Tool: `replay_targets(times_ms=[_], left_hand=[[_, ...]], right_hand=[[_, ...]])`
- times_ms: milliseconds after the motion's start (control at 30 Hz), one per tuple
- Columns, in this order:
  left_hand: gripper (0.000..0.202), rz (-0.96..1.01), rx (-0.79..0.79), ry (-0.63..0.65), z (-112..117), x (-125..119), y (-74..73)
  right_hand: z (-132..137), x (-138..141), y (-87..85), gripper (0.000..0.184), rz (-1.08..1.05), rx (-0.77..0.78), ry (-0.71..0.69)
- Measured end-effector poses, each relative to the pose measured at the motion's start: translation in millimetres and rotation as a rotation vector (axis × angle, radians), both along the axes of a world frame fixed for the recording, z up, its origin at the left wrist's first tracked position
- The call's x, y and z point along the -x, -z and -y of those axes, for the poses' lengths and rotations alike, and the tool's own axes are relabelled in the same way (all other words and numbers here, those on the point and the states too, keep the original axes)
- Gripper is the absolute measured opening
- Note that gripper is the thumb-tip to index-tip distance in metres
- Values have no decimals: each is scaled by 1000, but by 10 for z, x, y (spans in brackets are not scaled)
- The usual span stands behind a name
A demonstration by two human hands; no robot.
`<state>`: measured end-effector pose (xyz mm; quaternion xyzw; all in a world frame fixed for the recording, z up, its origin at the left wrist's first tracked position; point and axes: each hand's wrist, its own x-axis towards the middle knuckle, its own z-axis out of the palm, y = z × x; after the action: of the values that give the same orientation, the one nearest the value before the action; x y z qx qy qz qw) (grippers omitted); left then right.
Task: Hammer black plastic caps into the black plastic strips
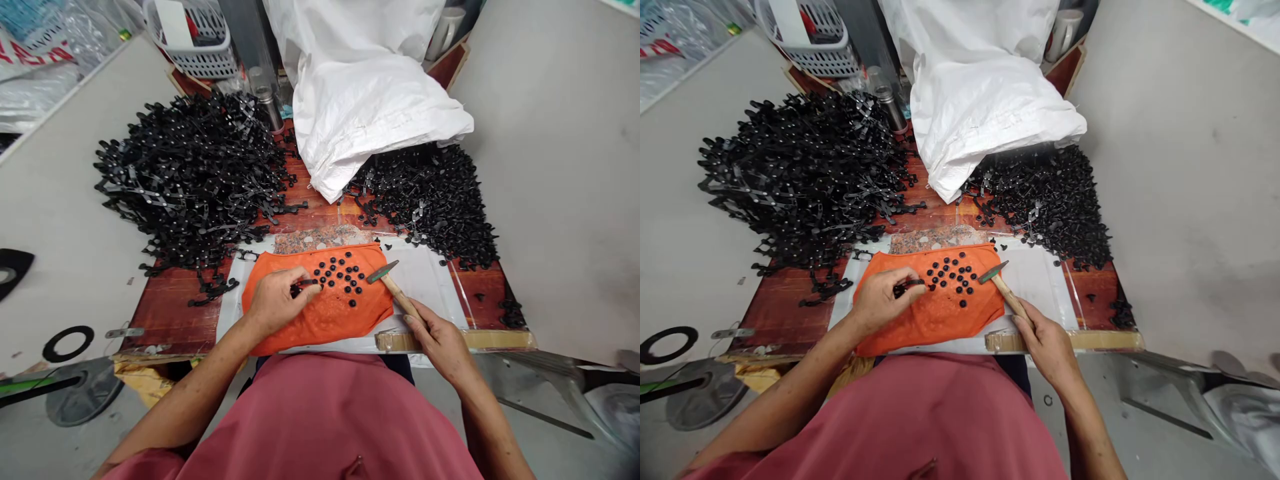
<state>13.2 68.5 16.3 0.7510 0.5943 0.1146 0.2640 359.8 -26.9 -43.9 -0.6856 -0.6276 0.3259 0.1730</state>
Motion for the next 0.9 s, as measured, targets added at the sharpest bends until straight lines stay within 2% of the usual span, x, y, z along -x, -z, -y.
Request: replay_targets(times_ms=[133,200,367,467,533,633,767,900], left_hand=[[46,-233,-3,34,194,-73,35],[48,-276,-5,50,261,-94,91],[46,-192,-14,131,329,-121,163],[32,-72,-10,216,329,-84,95],[36,8,13,249,316,-39,31],[38,7,42,200,302,-1,-23],[26,-159,12,72,322,-60,8],[25,-242,-42,257,287,-131,45]], right_hand=[[0,10,-19,48,3,7,11],[-2,16,-31,49,16,26,16],[-6,31,-58,49,-2,45,17],[-1,40,-67,49,-1,53,18],[1,47,-72,49,10,50,21],[-3,55,-79,49,32,44,29],[-6,54,-76,50,43,51,30],[2,44,-54,49,37,14,9]])
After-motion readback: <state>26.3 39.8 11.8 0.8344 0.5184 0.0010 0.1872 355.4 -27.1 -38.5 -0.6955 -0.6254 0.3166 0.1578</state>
